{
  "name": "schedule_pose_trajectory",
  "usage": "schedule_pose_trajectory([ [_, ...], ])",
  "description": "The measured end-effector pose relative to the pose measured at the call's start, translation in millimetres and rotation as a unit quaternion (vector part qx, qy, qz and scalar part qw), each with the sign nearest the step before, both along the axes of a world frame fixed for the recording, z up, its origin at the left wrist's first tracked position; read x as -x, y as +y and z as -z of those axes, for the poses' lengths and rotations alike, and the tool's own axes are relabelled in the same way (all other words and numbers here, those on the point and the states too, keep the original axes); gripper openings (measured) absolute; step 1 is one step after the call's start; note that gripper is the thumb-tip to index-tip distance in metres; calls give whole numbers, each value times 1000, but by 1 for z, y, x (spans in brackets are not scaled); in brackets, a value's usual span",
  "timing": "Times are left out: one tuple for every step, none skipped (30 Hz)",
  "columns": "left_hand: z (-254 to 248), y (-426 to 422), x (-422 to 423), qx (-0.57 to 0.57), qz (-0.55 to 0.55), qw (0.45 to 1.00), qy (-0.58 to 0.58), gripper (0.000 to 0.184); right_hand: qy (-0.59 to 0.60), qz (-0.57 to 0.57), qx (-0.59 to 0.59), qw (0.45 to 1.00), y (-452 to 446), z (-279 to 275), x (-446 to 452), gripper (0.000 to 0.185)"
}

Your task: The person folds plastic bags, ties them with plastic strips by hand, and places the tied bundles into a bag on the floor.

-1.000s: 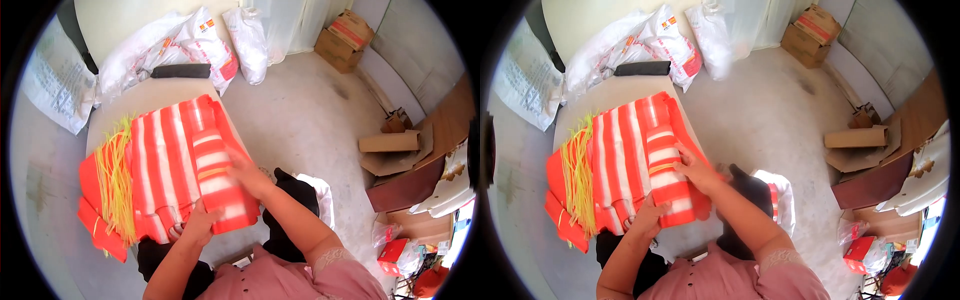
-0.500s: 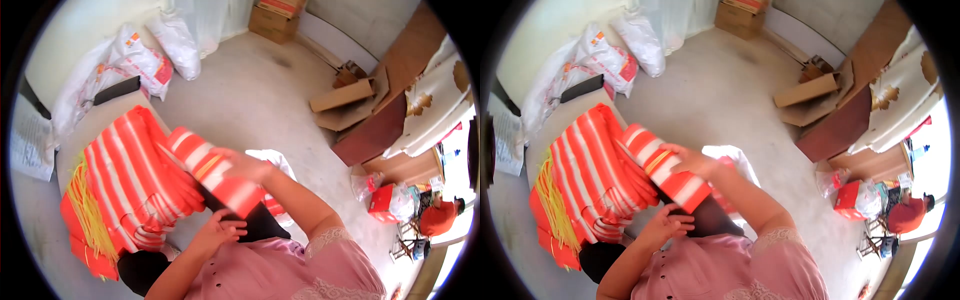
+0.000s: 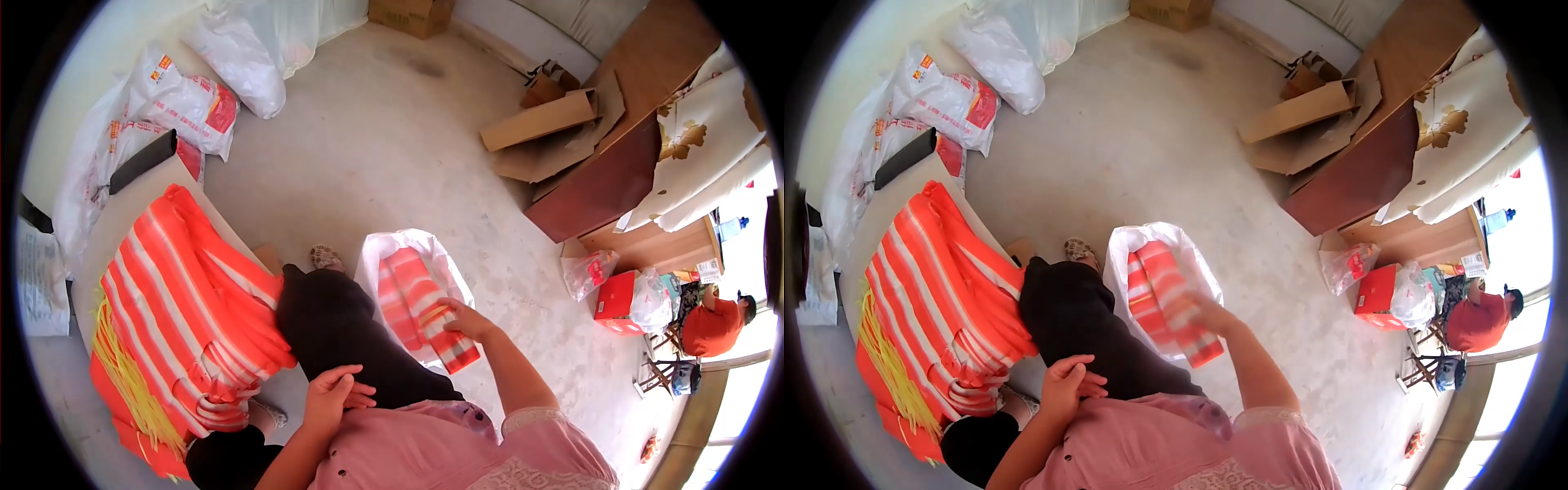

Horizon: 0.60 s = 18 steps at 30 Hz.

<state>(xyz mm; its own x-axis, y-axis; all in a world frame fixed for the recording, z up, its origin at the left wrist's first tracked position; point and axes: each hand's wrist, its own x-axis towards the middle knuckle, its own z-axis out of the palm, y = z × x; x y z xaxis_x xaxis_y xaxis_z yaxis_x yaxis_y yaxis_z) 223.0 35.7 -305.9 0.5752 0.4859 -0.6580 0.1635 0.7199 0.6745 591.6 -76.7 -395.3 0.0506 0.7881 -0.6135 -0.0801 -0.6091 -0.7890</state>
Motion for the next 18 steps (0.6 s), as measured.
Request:
schedule_pose_trajectory([
  [0,0,1,0,0,1000,2,31,-13,-6,-9,1000,2,15,1,78],
  [0,0,1,-1,-1,1000,5,31,-28,9,-11,1000,8,19,3,78],
  [0,-1,-1,-3,-3,1000,11,30,-43,25,-13,999,14,22,5,78],
  [-1,-2,-2,-6,-6,1000,17,29,-58,41,-16,997,20,25,7,78],
  [-1,-1,-3,-10,-8,1000,23,28,-80,59,-34,994,23,38,7,78],
  [-1,0,-3,-12,-8,1000,21,28,-72,73,-23,994,25,55,3,79],
  [-1,0,-3,-14,-7,1000,18,28,-63,88,-11,994,25,80,-2,80],
  [-1,0,-2,-16,-5,1000,16,28,-54,104,1,993,22,106,-6,82],
  [-1,0,-1,-11,-3,1000,18,28,-123,73,10,990,16,138,-11,83],
  [0,1,-1,-7,-2,1000,18,28,-192,41,18,980,8,172,-16,84],
  [0,1,0,-1,-1,1000,20,28,-258,8,26,966,8,179,-16,85],
  [-2,1,0,-2,0,1000,22,28,-254,20,24,967,6,187,-16,85],
  [-3,0,0,-4,1,1000,24,28,-250,32,21,968,4,194,-16,86],
  [-5,1,-1,-6,2,1000,25,28,-246,45,18,968,3,199,-16,87],
  [-5,1,0,-3,4,1000,27,28,-250,58,5,967,2,207,-16,84],
  [-4,2,1,1,5,1000,29,28,-254,70,-8,965,2,217,-14,82],
  [-4,2,1,4,7,1000,30,28,-258,83,-21,962,3,230,-16,80],
  [-5,3,1,11,11,1000,27,28,-298,71,-23,952,5,242,-20,78],
])
